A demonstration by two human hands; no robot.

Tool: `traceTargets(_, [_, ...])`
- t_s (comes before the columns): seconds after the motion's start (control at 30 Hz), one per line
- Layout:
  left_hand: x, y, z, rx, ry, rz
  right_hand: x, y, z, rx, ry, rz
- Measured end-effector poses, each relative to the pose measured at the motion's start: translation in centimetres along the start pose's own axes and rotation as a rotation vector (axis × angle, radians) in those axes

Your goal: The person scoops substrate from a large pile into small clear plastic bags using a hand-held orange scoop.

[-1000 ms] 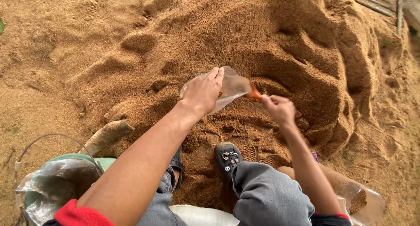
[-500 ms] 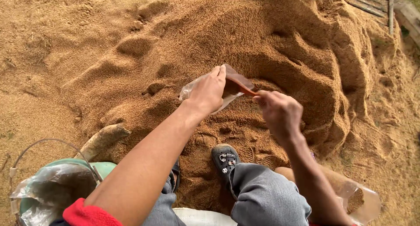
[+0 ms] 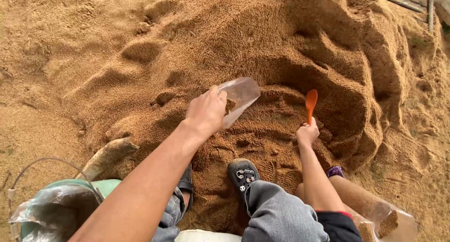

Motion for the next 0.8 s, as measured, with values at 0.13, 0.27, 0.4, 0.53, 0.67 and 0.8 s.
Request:
traceTargets(0.13, [-0.1,-0.6,-0.3,-0.044,0.05,-0.026,3.5,-5.8,-1.7,-0.254,-0.141,-0.039])
traceTargets(0.27, [0.7,-0.4,0.7,0.045,0.035,0.018,6.8,-9.8,-4.1,-0.515,-0.35,-0.094])
traceTargets(0.4, [1.0,-0.2,1.0,0.07,0.079,-0.04,7.3,-10.6,-5.9,-0.517,-0.57,-0.106])
traceTargets(0.53, [0.7,0.7,1.8,-0.001,0.1,-0.034,6.6,-14.9,-1.3,-0.426,-0.512,0.057])
traceTargets(0.67, [-0.5,1.2,0.9,0.02,0.139,-0.051,5.6,-22.5,7.7,-0.433,-0.414,0.181])
traceTargets(0.8, [-1.4,1.2,-0.1,0.096,0.147,-0.065,2.1,-23.1,13.1,-0.306,-0.302,0.398])
Point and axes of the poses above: each hand's wrist, its own x-axis away from the middle knuckle, its own z-axis out of the back of the hand, y = z × x, the point moved 1 cm from there along -x, towards the middle knuckle, and after that the axes turned 13 degrees about z, right-handed, at the moved point
